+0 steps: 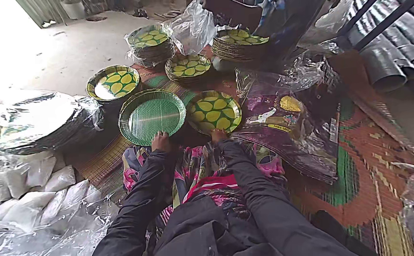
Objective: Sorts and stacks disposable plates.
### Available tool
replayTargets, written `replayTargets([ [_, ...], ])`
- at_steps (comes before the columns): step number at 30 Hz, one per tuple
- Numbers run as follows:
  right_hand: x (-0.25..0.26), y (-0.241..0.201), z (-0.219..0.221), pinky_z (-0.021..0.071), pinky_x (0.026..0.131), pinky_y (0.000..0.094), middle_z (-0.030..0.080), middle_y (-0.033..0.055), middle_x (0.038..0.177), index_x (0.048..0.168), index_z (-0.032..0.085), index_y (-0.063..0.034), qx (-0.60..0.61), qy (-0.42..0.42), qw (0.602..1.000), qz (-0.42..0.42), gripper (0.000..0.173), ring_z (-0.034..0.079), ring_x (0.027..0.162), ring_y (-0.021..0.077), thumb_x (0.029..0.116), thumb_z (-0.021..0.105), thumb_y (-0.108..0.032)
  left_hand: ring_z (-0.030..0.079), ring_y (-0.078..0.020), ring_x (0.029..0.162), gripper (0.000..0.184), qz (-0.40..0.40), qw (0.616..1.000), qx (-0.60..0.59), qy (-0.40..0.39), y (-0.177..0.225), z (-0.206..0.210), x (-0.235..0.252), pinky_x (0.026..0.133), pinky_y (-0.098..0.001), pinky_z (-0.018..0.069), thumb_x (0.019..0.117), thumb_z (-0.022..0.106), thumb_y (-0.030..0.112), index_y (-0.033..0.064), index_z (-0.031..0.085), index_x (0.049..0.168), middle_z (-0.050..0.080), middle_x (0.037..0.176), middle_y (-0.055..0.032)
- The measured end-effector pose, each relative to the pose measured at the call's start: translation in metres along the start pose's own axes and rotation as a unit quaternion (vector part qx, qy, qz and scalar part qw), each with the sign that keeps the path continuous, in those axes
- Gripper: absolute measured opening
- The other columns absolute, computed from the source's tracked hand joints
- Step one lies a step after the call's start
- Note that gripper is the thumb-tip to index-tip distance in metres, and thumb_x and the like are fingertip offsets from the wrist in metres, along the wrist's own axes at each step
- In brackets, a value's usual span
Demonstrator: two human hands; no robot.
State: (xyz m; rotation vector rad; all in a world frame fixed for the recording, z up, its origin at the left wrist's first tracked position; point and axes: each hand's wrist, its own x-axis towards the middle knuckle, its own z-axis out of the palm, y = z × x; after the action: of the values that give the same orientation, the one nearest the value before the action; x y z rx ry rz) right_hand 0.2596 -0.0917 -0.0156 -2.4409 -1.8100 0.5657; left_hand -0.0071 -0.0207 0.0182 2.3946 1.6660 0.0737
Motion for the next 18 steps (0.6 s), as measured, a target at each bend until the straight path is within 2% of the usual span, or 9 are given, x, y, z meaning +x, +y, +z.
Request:
replayTargets([
  [2, -0.005, -0.003, 0.004, 0.0173, 0.120, 0.0727, 0.039, 0.0287, 0.159, 0.157, 0.040, -0.0037, 0.031, 0.057, 0.998, -0.006, 0.067, 0.034, 0.149, 0.0479, 0.0996, 0.066, -0.027, 0.052, -0.0432, 0.139, 0.042, 0.069, 0.996, -0.012, 0.046, -0.001, 0.000, -0.003, 0.112, -0.0616, 0.0437, 0.0982, 0.065, 0.015, 0.0036, 0.061, 0.139, 0.058, 0.144, -0.0260],
  [4, -0.014, -0.020, -0.004, 0.0152, 0.121, 0.0716, 0.022, 0.0279, 0.167, 0.162, 0.024, -0.0001, 0.068, 0.206, 0.975, -0.048, 0.107, 0.020, 0.156, 0.0469, 0.0789, 0.087, -0.024, 0.051, -0.0422, 0.142, 0.034, 0.177, 0.979, -0.029, 0.097, -0.002, 0.004, -0.005, 0.117, -0.0661, 0.0332, 0.1003, 0.060, 0.008, 0.0049, 0.067, 0.134, 0.062, 0.143, -0.0226],
  [5, -0.020, -0.031, -0.012, 0.0148, 0.122, 0.0710, 0.025, 0.0262, 0.167, 0.161, 0.028, 0.0005, 0.063, 0.279, 0.954, -0.090, 0.112, 0.021, 0.156, 0.0450, 0.0708, 0.091, -0.019, 0.052, -0.0425, 0.140, 0.032, 0.235, 0.964, -0.035, 0.116, 0.000, 0.004, -0.006, 0.118, -0.0690, 0.0293, 0.0989, 0.061, 0.006, 0.0055, 0.070, 0.130, 0.065, 0.140, -0.0209],
  [7, -0.032, -0.052, -0.026, 0.0154, 0.121, 0.0713, 0.040, 0.0212, 0.162, 0.155, 0.046, -0.0056, 0.032, 0.355, 0.913, -0.198, 0.089, 0.030, 0.153, 0.0439, 0.0731, 0.082, 0.001, 0.053, -0.0405, 0.140, 0.031, 0.327, 0.935, -0.051, 0.132, 0.005, 0.001, -0.011, 0.120, -0.0709, 0.0219, 0.0975, 0.063, 0.003, 0.0087, 0.073, 0.126, 0.068, 0.137, -0.0166],
  [9, -0.026, -0.059, -0.028, 0.0312, 0.116, 0.0707, 0.070, 0.0169, 0.133, 0.129, 0.072, -0.0087, -0.017, 0.408, 0.865, -0.291, 0.048, 0.058, 0.134, 0.0417, 0.0853, 0.066, 0.010, 0.057, -0.0415, 0.136, 0.031, 0.374, 0.896, -0.075, 0.227, 0.003, 0.007, -0.014, 0.117, -0.0720, 0.0256, 0.0969, 0.062, -0.001, 0.0099, 0.076, 0.123, 0.070, 0.133, -0.0161],
  [11, -0.023, -0.058, -0.037, 0.0473, 0.107, 0.0619, 0.077, 0.0181, 0.112, 0.107, 0.079, -0.0031, -0.034, 0.431, 0.854, -0.289, 0.028, 0.071, 0.112, 0.0396, 0.0906, 0.061, 0.010, 0.054, -0.0468, 0.136, 0.032, 0.344, 0.867, -0.099, 0.347, -0.001, 0.006, -0.013, 0.115, -0.0738, 0.0274, 0.0977, 0.064, 0.008, 0.0081, 0.072, 0.129, 0.065, 0.138, -0.0221],
  [13, -0.026, -0.055, -0.051, 0.0485, 0.105, 0.0585, 0.074, 0.0203, 0.120, 0.112, 0.077, 0.0003, -0.020, 0.460, 0.861, -0.215, 0.029, 0.069, 0.116, 0.0417, 0.0919, 0.058, 0.010, 0.046, -0.0496, 0.142, 0.052, 0.261, 0.884, -0.103, 0.373, -0.007, 0.001, -0.009, 0.116, -0.0729, 0.0270, 0.0928, 0.069, 0.018, 0.0022, 0.060, 0.141, 0.055, 0.148, -0.0276],
  [15, -0.022, -0.049, -0.059, 0.0441, 0.110, 0.0595, 0.069, 0.0198, 0.132, 0.124, 0.072, 0.0001, -0.020, 0.444, 0.887, -0.124, 0.036, 0.063, 0.127, 0.0431, 0.0942, 0.055, 0.010, 0.036, -0.0494, 0.149, 0.066, 0.166, 0.940, -0.099, 0.282, -0.012, -0.001, -0.007, 0.119, -0.0728, 0.0208, 0.0904, 0.075, 0.026, 0.0010, 0.053, 0.148, 0.048, 0.154, -0.0279],
  [18, -0.009, -0.031, -0.053, 0.0316, 0.119, 0.0609, 0.055, 0.0213, 0.150, 0.144, 0.057, -0.0004, -0.031, 0.277, 0.960, -0.004, 0.046, 0.048, 0.143, 0.0429, 0.0997, 0.049, 0.005, 0.031, -0.0468, 0.152, 0.054, 0.039, 0.998, -0.033, 0.033, -0.005, -0.005, -0.003, 0.121, -0.0747, 0.0101, 0.0907, 0.078, 0.027, 0.0055, 0.063, 0.138, 0.050, 0.153, -0.0255],
])
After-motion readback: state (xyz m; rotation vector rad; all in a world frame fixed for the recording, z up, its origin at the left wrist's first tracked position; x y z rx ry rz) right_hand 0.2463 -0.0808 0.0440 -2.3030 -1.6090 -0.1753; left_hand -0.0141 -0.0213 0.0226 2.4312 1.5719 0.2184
